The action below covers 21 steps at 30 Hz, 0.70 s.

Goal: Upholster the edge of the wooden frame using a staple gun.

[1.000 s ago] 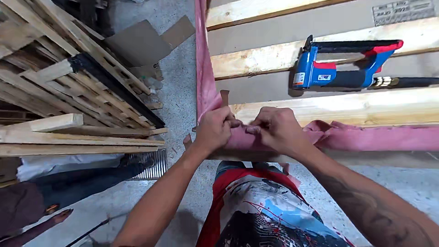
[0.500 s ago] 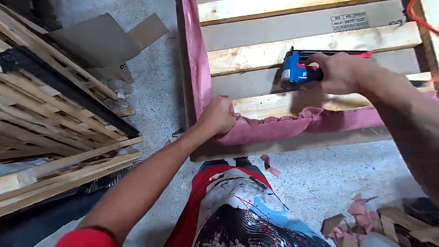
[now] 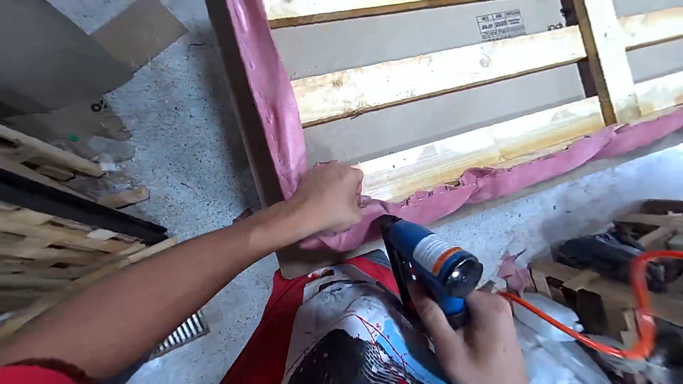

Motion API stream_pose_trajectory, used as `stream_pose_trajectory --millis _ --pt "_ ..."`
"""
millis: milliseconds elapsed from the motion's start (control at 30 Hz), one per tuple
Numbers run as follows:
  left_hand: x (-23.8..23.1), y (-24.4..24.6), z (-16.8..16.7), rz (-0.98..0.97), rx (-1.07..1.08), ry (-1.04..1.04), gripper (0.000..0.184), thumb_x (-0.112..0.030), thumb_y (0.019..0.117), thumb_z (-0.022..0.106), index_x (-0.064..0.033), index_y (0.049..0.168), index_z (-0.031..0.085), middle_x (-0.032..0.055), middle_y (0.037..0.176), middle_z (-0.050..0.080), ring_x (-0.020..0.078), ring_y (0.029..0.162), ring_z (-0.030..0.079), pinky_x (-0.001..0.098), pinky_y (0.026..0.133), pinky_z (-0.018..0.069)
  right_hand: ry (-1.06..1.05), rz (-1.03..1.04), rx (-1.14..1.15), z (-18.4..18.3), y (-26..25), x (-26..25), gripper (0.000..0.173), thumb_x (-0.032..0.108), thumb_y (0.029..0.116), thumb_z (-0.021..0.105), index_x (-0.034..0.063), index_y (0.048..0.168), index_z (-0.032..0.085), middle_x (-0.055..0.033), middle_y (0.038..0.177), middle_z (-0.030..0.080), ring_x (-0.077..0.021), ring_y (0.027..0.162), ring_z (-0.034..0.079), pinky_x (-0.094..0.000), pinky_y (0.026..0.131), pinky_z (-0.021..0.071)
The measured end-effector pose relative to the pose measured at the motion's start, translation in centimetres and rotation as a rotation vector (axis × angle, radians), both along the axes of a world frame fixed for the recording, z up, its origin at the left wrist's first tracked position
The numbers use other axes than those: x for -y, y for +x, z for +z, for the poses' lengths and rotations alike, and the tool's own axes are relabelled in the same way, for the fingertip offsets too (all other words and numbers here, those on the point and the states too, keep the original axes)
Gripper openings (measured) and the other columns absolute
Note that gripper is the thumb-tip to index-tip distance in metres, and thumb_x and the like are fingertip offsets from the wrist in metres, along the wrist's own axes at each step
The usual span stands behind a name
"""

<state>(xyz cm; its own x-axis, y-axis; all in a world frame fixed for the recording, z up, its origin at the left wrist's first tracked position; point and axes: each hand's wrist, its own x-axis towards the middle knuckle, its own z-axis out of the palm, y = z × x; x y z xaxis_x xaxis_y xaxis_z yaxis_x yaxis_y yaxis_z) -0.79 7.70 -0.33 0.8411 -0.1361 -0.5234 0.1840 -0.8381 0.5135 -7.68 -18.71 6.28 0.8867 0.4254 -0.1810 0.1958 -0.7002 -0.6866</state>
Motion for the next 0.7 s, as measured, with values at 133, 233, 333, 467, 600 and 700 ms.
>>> stream_pose_trajectory --millis 133,233,333,467,600,700 --pt "-0.3 0.5 -0.3 -0.048 -0.002 -0.025 0.028 -0.038 0.096 0.065 -0.019 0.076 0.06 -0.0009 0.066 0.056 0.0193 0.066 0.059 0.0447 0.059 0.0475 -0.07 -0.013 0.02 0.1 0.0 -1.2 0.028 0.041 0.0962 0.062 0.0147 0.094 0.071 0.0086 0.068 0.066 0.0043 0.058 0.06 -0.0199 0.048 0.0501" --pt "-0.4 0.4 -0.3 -0.024 -0.035 -0.039 0.027 -0.04 0.0977 0.065 -0.0192 0.08 0.062 -0.0016 0.067 0.058 0.0185 0.066 0.06 0.0451 0.061 0.0495 -0.141 -0.03 -0.042 1.3 -0.4 -1.6 0.028 0.041 0.0959 0.064 0.0135 0.095 0.071 0.0055 0.068 0.066 -0.0004 0.058 0.061 -0.0246 0.049 0.0497" --pt "-1.1 0.1 -1.2 -0.028 0.085 -0.218 0.014 -0.029 0.0983 0.066 -0.0185 0.09 0.064 -0.004 0.071 0.061 0.013 0.065 0.062 0.0394 0.058 0.0532 -0.144 -0.105 -0.073 2.8 -1.2 -0.9 0.028 0.038 0.096 0.068 0.0105 0.099 0.072 0.0019 0.073 0.069 -0.0032 0.062 0.064 -0.0276 0.053 0.0537" --pt "-0.1 -0.5 -2.1 -0.157 0.297 -0.496 0.047 -0.055 0.0953 0.065 -0.0151 0.12 0.065 -0.0023 0.108 0.067 0.0084 0.094 0.066 0.0337 0.082 0.0604 -0.173 -0.193 -0.012 3.4 -2.3 0.8 0.03 0.037 0.0975 0.065 0.0079 0.102 0.07 0.0005 0.078 0.071 -0.0028 0.067 0.067 -0.0274 0.057 0.0571" --pt "2.5 -0.6 -3.1 -0.186 0.549 -0.405 0.026 -0.034 0.0987 0.067 -0.0103 0.089 0.067 0.001 0.086 0.061 0.0125 0.07 0.061 0.0315 0.06 0.0553 -0.167 -0.194 0.004 3.4 -1.8 1.2 0.029 0.038 0.0976 0.064 0.0099 0.102 0.07 0.0022 0.077 0.07 -0.0003 0.067 0.066 -0.0239 0.056 0.0552" --pt "3.2 -0.6 -3.0 -0.062 0.52 -0.378 0.023 -0.025 0.0971 0.069 -0.0087 0.081 0.065 0.0015 0.079 0.061 0.0132 0.065 0.061 0.0315 0.058 0.0541 -0.129 -0.162 -0.003 2.5 -1.1 1.0 0.03 0.042 0.0974 0.064 0.0123 0.1 0.071 0.0041 0.076 0.07 0.0002 0.065 0.065 -0.0239 0.054 0.0546"
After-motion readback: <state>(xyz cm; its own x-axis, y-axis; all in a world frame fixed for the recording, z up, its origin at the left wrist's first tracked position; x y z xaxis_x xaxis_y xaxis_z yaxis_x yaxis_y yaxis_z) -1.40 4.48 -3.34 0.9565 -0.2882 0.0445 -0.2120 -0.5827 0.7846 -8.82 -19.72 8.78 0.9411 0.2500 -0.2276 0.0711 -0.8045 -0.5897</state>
